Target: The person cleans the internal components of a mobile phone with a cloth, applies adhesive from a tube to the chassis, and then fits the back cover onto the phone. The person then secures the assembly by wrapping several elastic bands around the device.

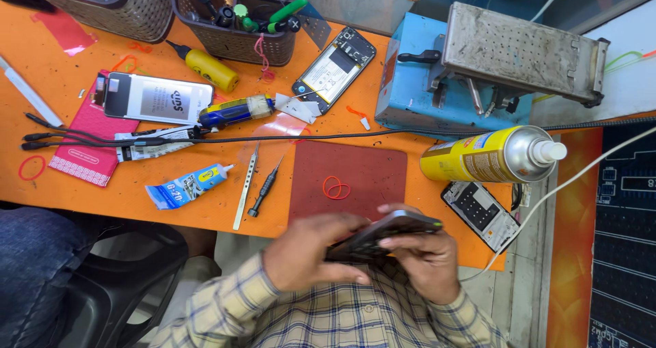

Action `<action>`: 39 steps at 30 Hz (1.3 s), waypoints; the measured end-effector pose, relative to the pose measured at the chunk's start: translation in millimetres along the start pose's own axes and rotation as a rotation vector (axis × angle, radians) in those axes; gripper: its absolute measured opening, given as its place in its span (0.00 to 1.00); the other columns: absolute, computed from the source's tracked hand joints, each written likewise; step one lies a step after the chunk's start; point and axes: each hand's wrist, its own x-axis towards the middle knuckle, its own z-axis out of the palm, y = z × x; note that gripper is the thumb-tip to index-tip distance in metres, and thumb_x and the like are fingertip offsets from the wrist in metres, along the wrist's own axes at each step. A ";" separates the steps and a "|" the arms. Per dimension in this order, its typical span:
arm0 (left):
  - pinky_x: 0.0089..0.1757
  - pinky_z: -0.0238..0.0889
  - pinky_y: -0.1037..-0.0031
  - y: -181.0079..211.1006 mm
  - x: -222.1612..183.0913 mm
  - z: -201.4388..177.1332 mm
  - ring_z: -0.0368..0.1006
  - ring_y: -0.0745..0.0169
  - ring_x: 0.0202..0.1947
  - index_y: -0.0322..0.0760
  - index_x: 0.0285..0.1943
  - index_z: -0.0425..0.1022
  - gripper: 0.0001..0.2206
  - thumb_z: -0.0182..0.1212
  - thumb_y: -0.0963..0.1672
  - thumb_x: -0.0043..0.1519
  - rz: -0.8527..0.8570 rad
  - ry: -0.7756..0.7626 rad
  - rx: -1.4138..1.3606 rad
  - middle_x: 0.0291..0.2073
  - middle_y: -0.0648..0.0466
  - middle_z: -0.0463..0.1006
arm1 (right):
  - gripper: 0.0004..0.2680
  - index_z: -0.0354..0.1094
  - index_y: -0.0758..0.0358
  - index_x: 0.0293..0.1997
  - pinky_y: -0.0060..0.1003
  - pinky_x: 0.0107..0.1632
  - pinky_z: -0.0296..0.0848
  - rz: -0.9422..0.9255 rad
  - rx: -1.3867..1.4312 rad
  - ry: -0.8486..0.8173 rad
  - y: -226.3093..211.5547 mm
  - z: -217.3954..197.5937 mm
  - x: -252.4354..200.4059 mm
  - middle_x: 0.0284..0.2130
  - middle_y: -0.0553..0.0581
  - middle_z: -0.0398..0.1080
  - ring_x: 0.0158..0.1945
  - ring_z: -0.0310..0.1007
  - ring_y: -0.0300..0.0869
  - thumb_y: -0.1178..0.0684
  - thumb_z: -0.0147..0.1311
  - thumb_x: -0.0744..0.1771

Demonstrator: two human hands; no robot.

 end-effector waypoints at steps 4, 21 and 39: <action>0.36 0.72 0.71 9.1 -8.1 16.3 0.82 0.59 0.34 0.33 0.48 0.81 0.16 0.71 0.48 0.57 -0.488 -0.064 -0.299 0.32 0.47 0.83 | 0.08 0.80 0.61 0.42 0.45 0.66 0.71 -0.077 -0.075 -0.144 -7.0 22.1 26.0 0.48 0.60 0.77 0.69 0.67 0.51 0.67 0.60 0.64; 0.36 0.75 0.75 -12.8 -38.3 -9.9 0.79 0.71 0.34 0.27 0.56 0.75 0.14 0.62 0.43 0.63 -0.721 0.603 -0.859 0.39 0.53 0.84 | 0.06 0.76 0.65 0.41 0.41 0.43 0.74 -0.304 -1.065 -0.170 10.9 40.8 70.7 0.39 0.56 0.74 0.42 0.73 0.48 0.58 0.64 0.63; 0.43 0.74 0.75 -7.8 -24.0 28.4 0.79 0.71 0.40 0.30 0.56 0.75 0.15 0.63 0.44 0.64 -0.630 0.080 -1.132 0.41 0.54 0.83 | 0.08 0.67 0.69 0.46 0.33 0.42 0.72 -0.065 -0.339 -0.263 -10.4 1.0 62.7 0.36 0.56 0.71 0.41 0.75 0.39 0.54 0.48 0.70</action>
